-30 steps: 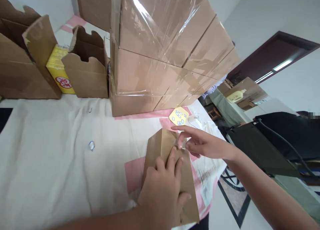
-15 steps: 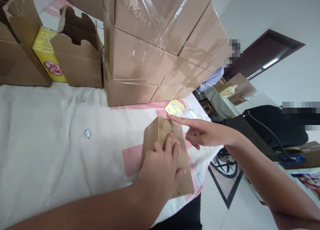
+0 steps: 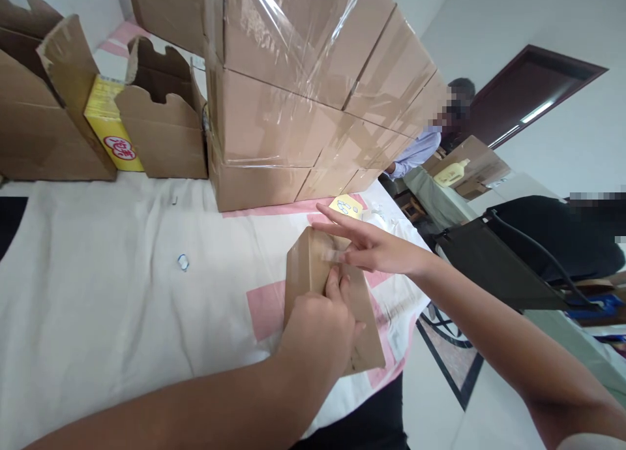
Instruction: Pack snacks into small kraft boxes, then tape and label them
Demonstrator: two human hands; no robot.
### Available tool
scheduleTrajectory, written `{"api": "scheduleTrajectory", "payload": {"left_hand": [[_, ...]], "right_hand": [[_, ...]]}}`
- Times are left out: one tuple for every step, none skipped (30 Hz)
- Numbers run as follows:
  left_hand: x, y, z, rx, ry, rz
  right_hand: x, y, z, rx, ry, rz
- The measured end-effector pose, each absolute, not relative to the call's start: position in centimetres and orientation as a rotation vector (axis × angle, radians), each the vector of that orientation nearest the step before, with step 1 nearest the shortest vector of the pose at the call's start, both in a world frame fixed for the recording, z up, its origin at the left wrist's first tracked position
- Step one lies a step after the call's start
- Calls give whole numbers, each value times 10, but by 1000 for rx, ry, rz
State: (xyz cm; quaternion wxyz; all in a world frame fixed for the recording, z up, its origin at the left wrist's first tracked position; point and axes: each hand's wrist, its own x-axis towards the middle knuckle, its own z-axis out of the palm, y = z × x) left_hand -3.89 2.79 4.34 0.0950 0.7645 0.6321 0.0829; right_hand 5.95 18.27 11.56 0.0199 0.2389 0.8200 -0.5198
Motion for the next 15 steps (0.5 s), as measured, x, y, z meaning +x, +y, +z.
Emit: {"api": "scheduleTrajectory", "payload": {"left_hand": [[-39, 27, 43, 2296, 1885, 234], [-39, 26, 42, 2321, 1893, 211], [-39, 26, 42, 2342, 1900, 195], [-39, 25, 41, 2354, 1903, 197], [-39, 25, 40, 2366, 1905, 195], [-39, 25, 40, 2378, 1904, 189], [-39, 25, 40, 2386, 1898, 177], [-38, 25, 40, 2389, 1891, 162], [-38, 25, 40, 2384, 1879, 144], [-38, 26, 41, 2369, 1874, 125], [-39, 27, 41, 2349, 1866, 103], [-39, 27, 42, 2332, 1859, 87], [-39, 28, 43, 2320, 1851, 78], [-39, 29, 44, 2315, 1843, 78], [-39, 30, 45, 2312, 1839, 85]], "right_hand": [[60, 183, 110, 782, 2519, -1640], [61, 183, 106, 821, 2495, -1663], [61, 183, 102, 852, 2473, -1680], [62, 182, 100, 873, 2458, -1689], [61, 182, 100, 883, 2458, -1694], [61, 181, 101, 880, 2471, -1697], [60, 181, 104, 864, 2494, -1699], [59, 181, 108, 838, 2522, -1703], [58, 181, 113, 810, 2550, -1712], [57, 181, 117, 785, 2571, -1724], [56, 181, 120, 766, 2582, -1739], [56, 182, 122, 755, 2580, -1754], [56, 182, 123, 749, 2567, -1764], [56, 182, 122, 740, 2548, -1766], [56, 183, 119, 731, 2528, -1756]]}}
